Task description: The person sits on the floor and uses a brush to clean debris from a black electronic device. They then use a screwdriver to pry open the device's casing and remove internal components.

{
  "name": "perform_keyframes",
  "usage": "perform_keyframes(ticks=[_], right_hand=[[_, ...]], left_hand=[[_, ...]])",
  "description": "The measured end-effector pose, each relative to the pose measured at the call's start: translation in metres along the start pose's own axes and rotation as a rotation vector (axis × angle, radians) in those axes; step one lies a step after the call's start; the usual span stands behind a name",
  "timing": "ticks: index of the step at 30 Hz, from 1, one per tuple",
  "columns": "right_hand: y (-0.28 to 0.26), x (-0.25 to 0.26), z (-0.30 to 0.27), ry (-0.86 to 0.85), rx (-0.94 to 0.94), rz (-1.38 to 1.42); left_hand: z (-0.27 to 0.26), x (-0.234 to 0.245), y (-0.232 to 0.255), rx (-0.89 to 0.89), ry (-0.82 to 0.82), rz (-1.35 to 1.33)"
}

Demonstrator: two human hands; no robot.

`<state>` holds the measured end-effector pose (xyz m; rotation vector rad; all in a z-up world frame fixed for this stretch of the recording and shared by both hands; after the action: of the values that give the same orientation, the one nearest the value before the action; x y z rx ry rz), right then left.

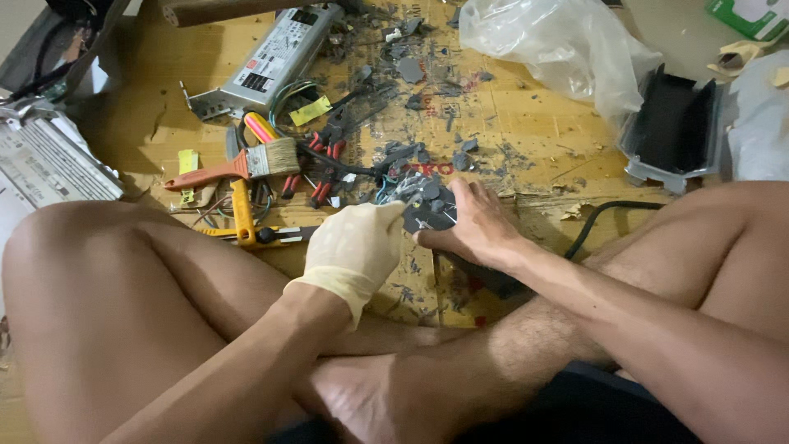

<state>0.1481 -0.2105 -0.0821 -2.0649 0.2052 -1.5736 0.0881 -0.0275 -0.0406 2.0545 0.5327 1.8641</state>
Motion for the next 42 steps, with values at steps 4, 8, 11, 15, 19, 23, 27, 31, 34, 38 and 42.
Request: perform_keyframes(ticks=[4, 8, 11, 15, 19, 23, 27, 31, 34, 38, 42], right_hand=[[0.029, -0.015, 0.018, -0.004, 0.038, -0.022], [-0.075, 0.047, -0.04, -0.006, -0.044, 0.092], [-0.009, 0.003, -0.002, -0.045, -0.055, -0.08], [0.058, -0.036, 0.041, -0.018, 0.024, -0.015], [-0.002, 0.002, 0.008, 0.013, 0.039, 0.027], [-0.013, 0.009, -0.003, 0.067, 0.093, 0.033], [-0.029, 0.022, -0.015, 0.061, 0.088, 0.196], [-0.031, 0.02, 0.012, 0.081, 0.285, 0.056], [-0.022, 0.012, 0.032, 0.124, 0.41, -0.074], [-0.045, 0.019, 0.014, 0.11, 0.48, -0.296], [-0.037, 0.013, 0.022, 0.082, 0.503, -0.475]], left_hand=[[0.011, -0.004, 0.005, -0.017, -0.027, 0.136], [0.017, -0.007, 0.015, -0.098, 0.034, 0.263], [0.02, -0.018, 0.006, -0.134, -0.004, 0.244], [0.035, -0.035, 0.011, 0.072, -0.069, -0.047], [0.034, -0.024, 0.023, 0.059, -0.071, 0.074], [0.01, -0.005, 0.032, 0.048, -0.108, 0.12], [0.001, 0.001, -0.006, 0.378, -0.089, -0.219], [-0.005, -0.003, -0.027, 0.422, -0.121, -0.292], [-0.013, 0.002, -0.029, 0.407, -0.153, -0.279], [-0.028, 0.011, -0.017, 0.382, -0.18, -0.197], [-0.032, 0.01, -0.014, 0.385, -0.193, -0.186]])
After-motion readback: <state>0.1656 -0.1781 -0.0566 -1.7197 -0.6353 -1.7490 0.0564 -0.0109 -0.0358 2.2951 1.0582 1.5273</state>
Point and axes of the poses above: each hand's wrist, its own z-axis towards the middle knuckle, its own x-axis out of the back of the hand, y = z × x, the point moved 5 cm from there along z, towards the middle knuckle, and after that the axes turned 2 degrees about x, right-handed, at the moved point
